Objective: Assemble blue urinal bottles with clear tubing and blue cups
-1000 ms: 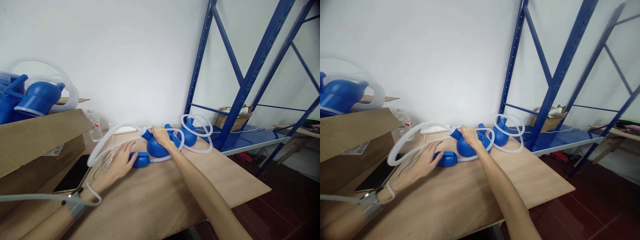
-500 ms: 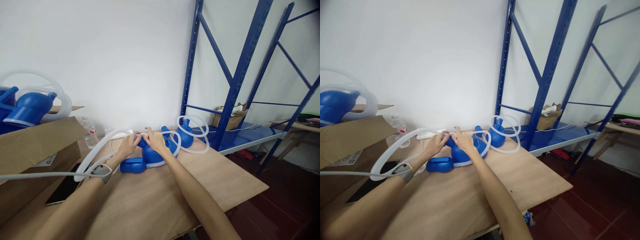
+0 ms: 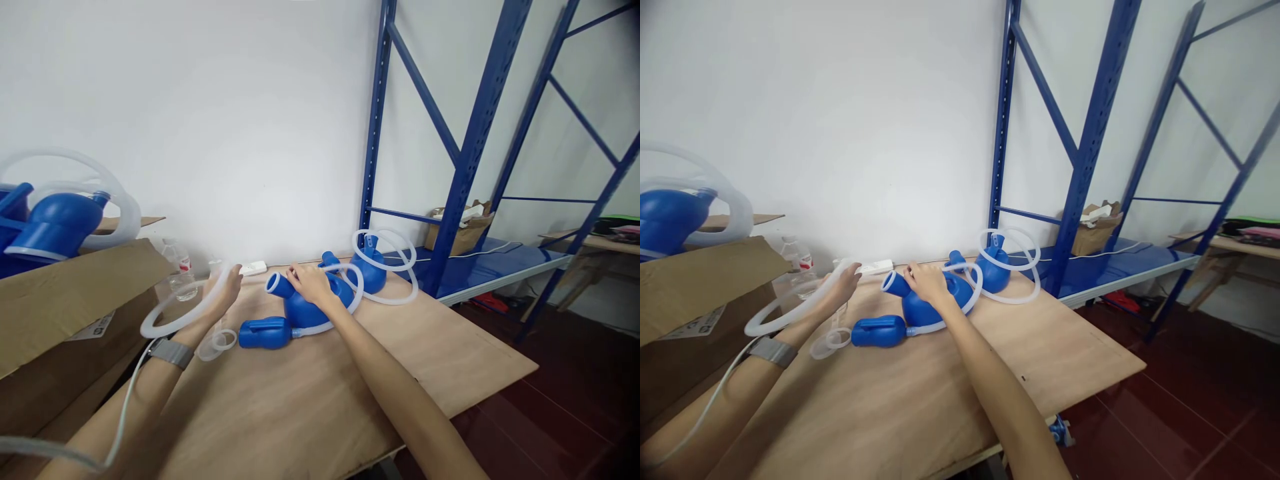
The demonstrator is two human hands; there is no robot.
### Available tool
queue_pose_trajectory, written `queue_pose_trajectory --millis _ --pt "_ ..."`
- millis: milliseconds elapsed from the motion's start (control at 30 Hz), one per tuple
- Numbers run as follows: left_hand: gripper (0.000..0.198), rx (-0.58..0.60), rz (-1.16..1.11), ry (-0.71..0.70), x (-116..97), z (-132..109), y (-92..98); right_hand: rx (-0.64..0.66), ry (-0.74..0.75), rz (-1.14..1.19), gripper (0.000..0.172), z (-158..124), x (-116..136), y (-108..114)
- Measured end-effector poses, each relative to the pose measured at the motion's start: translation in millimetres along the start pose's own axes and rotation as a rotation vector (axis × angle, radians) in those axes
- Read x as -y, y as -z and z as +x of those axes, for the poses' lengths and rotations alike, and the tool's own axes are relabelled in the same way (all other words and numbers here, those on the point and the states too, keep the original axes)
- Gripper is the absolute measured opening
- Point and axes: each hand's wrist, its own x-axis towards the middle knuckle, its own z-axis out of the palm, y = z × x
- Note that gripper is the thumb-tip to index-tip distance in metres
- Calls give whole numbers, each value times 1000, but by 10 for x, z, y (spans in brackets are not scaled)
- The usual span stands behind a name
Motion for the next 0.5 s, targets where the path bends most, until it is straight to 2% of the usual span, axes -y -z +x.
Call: queue_pose_trajectory --millis 100,167,267,367,500 --pt "43 37 -132 -78 -198 -52 5 -4 3 -9 38 -6 -4 0" --pt "45 86 -229 -161 -366 -108 -3 -2 5 -7 39 -5 -7 -6" --pt "44 58 -312 -278 -566 -195 -14 0 11 3 40 -2 -10 -15" --pt "40 11 -334 -360 -646 -239 -25 0 17 15 40 -4 -11 -9" --pt "47 33 -387 -387 -633 -200 -33 -3 35 33 39 -14 -12 14"
